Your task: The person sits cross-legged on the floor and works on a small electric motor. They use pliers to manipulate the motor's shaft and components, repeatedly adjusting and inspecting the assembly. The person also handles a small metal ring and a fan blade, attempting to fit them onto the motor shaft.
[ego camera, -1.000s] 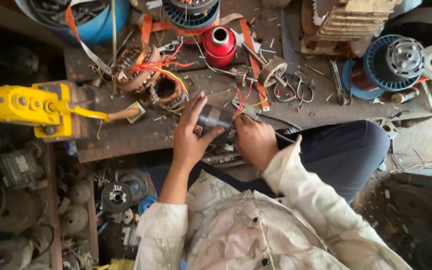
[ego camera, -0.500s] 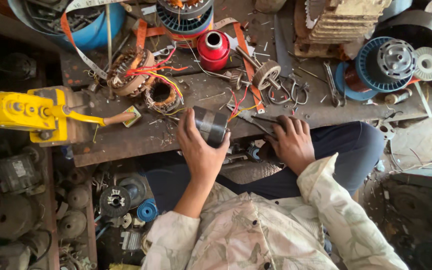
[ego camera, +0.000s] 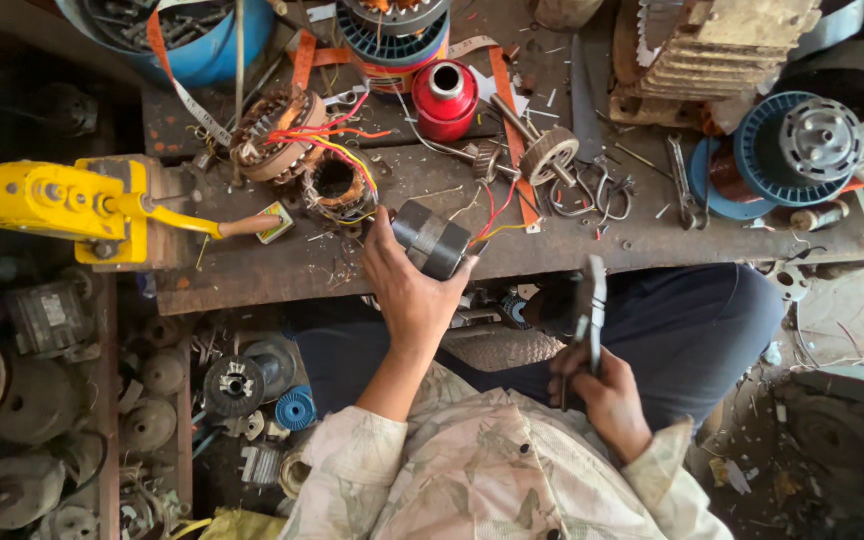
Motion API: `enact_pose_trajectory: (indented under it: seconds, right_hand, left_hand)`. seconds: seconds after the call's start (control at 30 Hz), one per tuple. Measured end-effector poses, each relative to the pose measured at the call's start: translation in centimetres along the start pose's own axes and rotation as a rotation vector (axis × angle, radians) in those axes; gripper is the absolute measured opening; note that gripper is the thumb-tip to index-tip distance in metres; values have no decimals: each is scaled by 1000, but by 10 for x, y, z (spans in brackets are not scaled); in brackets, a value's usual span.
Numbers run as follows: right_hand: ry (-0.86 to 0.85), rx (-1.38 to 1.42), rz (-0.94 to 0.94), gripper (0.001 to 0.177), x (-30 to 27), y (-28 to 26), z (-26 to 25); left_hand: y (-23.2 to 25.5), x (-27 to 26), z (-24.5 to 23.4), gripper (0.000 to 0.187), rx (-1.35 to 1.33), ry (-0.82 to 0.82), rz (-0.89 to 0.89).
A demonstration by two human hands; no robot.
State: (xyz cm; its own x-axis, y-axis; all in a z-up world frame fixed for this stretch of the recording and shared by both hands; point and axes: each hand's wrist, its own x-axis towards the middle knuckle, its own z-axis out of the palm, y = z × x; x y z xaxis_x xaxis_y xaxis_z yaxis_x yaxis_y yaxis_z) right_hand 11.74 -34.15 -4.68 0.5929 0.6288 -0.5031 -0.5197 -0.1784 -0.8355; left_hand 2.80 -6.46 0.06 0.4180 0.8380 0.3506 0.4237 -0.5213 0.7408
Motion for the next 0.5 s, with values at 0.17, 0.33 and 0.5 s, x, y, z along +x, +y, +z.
enact_pose_trajectory:
  seconds: [0.17,0.33,0.5]
  right_hand:
    - [69,-798,-495,38,5,-21,34]
    - [274,-1370,-777,40,1,-55,76]
    - [370,-1574,-810,47,7,-71,93]
  left_hand:
    - [-4,3,1,104,-37,32,17]
    - [-9,-1,5,100,-124,39,-39]
    - [-9,-2,8,97,-125,53,-51]
